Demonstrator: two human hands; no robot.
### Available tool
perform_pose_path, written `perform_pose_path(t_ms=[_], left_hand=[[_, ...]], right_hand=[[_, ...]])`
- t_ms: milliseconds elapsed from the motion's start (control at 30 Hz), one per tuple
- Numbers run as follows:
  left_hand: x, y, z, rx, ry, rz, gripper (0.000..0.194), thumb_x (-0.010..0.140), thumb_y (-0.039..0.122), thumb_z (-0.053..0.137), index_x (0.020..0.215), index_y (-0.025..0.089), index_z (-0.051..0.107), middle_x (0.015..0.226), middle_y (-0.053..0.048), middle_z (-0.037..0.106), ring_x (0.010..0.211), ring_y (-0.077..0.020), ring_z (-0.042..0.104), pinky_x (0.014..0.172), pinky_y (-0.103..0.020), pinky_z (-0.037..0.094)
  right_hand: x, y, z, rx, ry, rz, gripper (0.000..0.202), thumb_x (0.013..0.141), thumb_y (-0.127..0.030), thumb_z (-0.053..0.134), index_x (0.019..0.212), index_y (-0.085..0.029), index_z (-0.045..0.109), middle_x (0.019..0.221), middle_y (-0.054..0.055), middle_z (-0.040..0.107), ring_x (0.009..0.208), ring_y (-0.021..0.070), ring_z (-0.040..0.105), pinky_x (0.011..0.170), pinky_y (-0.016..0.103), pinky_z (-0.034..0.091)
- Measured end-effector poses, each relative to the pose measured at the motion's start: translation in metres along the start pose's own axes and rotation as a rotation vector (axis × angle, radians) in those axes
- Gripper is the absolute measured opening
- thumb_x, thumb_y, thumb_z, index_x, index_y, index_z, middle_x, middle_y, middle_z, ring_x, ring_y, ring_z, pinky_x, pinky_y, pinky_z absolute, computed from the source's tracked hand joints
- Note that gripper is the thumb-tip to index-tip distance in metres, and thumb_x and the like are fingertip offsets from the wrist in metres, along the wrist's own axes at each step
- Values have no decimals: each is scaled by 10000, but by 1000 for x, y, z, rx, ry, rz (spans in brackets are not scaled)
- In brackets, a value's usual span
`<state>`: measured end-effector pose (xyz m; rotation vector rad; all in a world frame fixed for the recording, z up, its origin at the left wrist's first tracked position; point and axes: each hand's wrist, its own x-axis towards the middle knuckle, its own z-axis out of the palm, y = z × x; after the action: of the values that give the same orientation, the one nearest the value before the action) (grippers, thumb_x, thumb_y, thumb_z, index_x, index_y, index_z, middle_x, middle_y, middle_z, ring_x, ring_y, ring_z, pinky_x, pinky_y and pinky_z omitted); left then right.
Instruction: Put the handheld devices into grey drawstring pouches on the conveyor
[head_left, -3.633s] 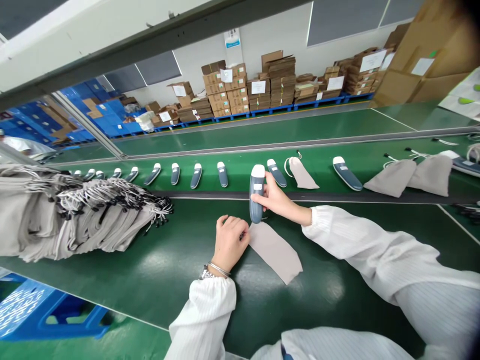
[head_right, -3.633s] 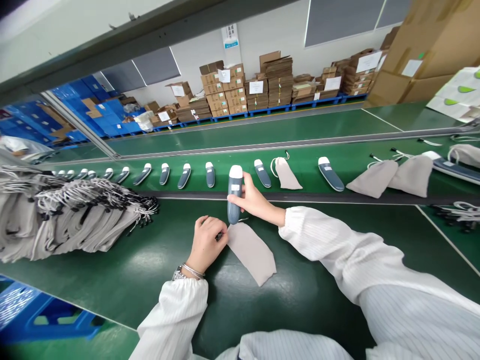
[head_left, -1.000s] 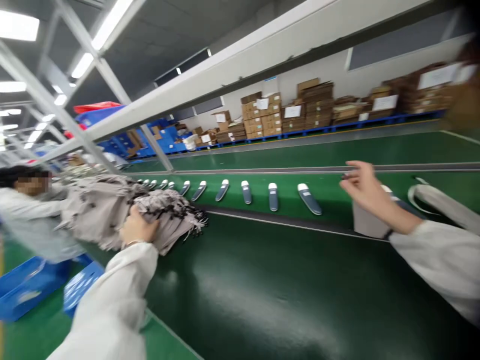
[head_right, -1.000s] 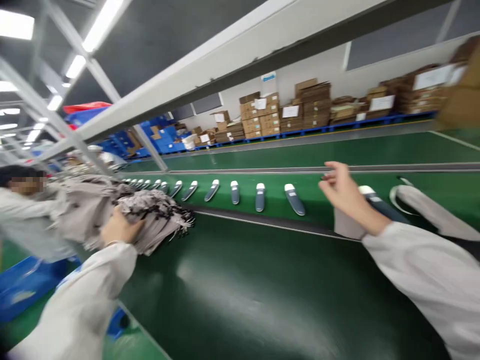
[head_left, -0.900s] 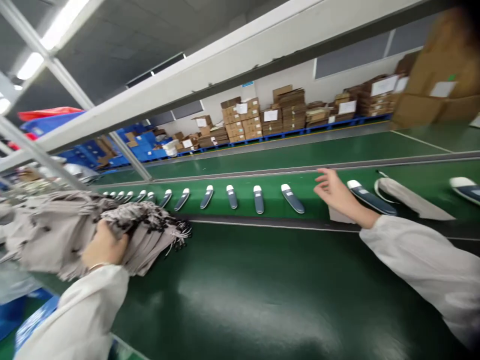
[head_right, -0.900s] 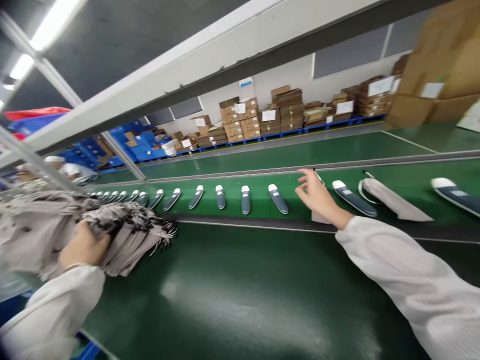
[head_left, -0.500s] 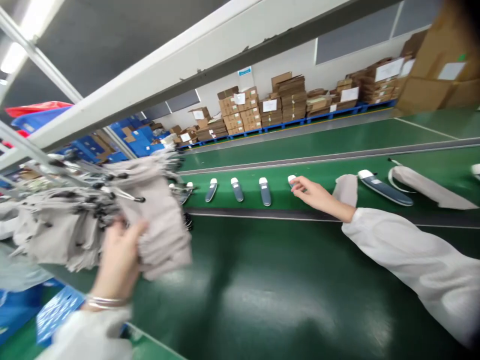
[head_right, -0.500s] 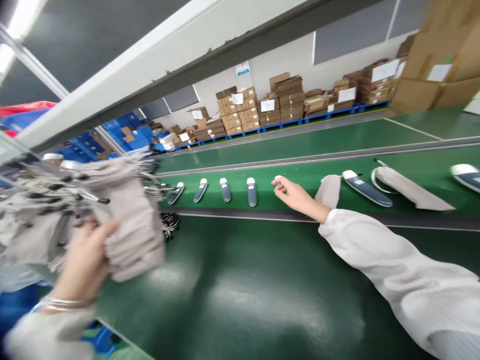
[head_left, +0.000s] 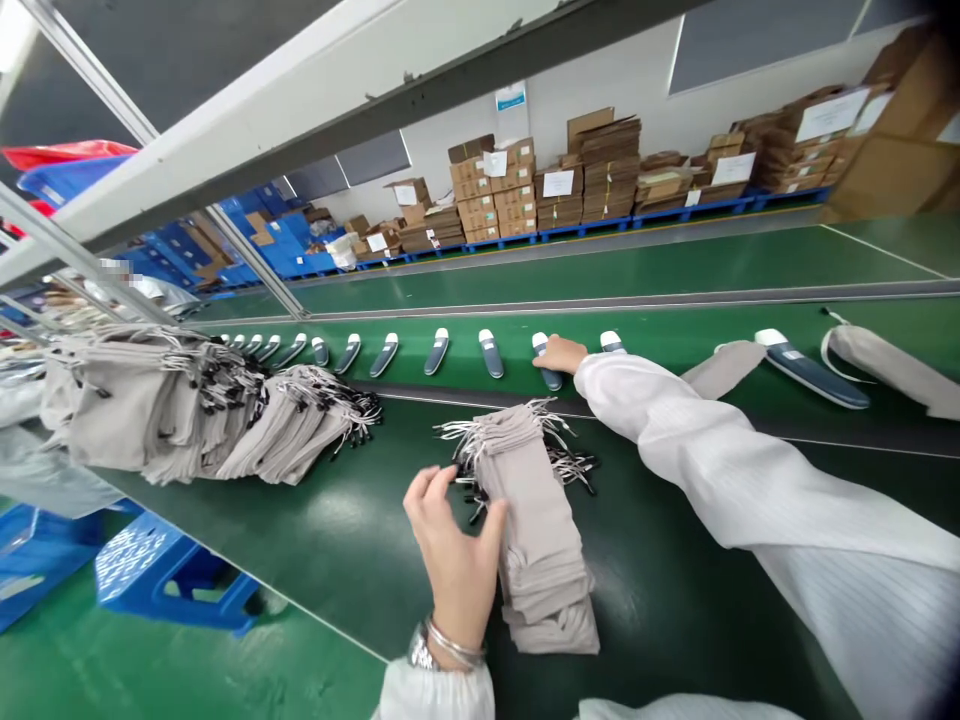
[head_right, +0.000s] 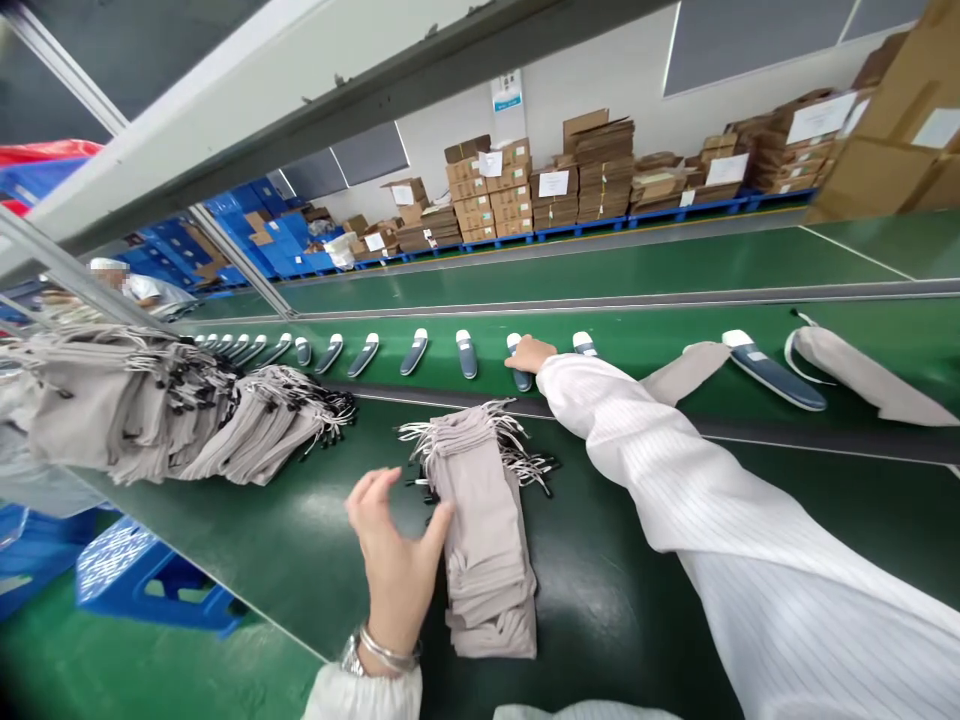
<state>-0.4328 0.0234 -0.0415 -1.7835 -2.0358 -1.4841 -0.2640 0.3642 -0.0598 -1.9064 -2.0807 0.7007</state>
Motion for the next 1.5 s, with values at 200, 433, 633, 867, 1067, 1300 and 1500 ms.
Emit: perform_pose_path(t_ms=[200, 433, 633, 867, 1067, 1300, 1500], left_hand=[[84, 2, 4, 176, -446, 589, 560, 814, 24, 609, 1326, 225, 505, 1416, -143, 523, 1388, -334, 461, 1119, -540, 455], [121, -14, 22, 179, -590, 742, 366, 937, 44, 394, 1207, 199, 587, 1188, -110, 694, 1094, -246, 664, 895, -392, 578], [119, -23, 24, 92, -509, 613, 249, 968, 184, 460, 1061, 270, 674, 1187, -63, 691, 1044, -207, 666, 809, -283, 539], [127, -22, 17, 84, -474, 715, 277, 947, 118, 490, 946, 301, 698, 974, -41, 727, 1073, -216, 653, 1119, -457, 371], [129, -21, 16, 217, -426, 780, 289, 962, 121, 467, 955, 306, 689, 1024, -23, 751, 1118, -216, 650, 1092, -438, 343], [130, -16, 23, 298, -338, 790, 215, 941, 118, 527, 902, 267, 677, 964, -22, 758, 1035, -224, 648, 1067, -459, 327], [134, -10, 22, 249, -426, 750, 169, 965, 136, 505, 870, 225, 612, 906, -27, 738, 986, -221, 618, 949, -426, 364]], right_hand=[[-24, 4, -6, 127, 55, -84, 414, 742, -349, 696, 1051, -173, 484, 1036, 157, 666, 939, 311, 649, 765, 370, 471], [-105, 6, -24, 560, 156, -444, 267, 837, -334, 549, 1059, -231, 443, 1007, 32, 569, 924, 212, 575, 808, 316, 468], [-151, -5, -29, 800, 72, -542, 331, 810, -283, 594, 1112, -234, 469, 974, 15, 543, 902, 214, 545, 838, 357, 449], [-147, -14, -24, 937, 111, -519, 320, 827, -326, 609, 1108, -243, 479, 974, 17, 562, 926, 221, 580, 840, 368, 487], [-165, -22, -43, 1104, 129, -469, 427, 867, -405, 638, 1214, -285, 419, 1029, 29, 602, 842, 204, 613, 567, 284, 469], [-170, -28, -47, 1121, 161, -496, 469, 856, -385, 657, 1251, -309, 415, 910, 14, 538, 674, 172, 536, 448, 268, 400], [-166, -26, -49, 1154, 257, -512, 589, 854, -409, 656, 1332, -334, 320, 944, 24, 524, 715, 193, 579, 453, 287, 455]])
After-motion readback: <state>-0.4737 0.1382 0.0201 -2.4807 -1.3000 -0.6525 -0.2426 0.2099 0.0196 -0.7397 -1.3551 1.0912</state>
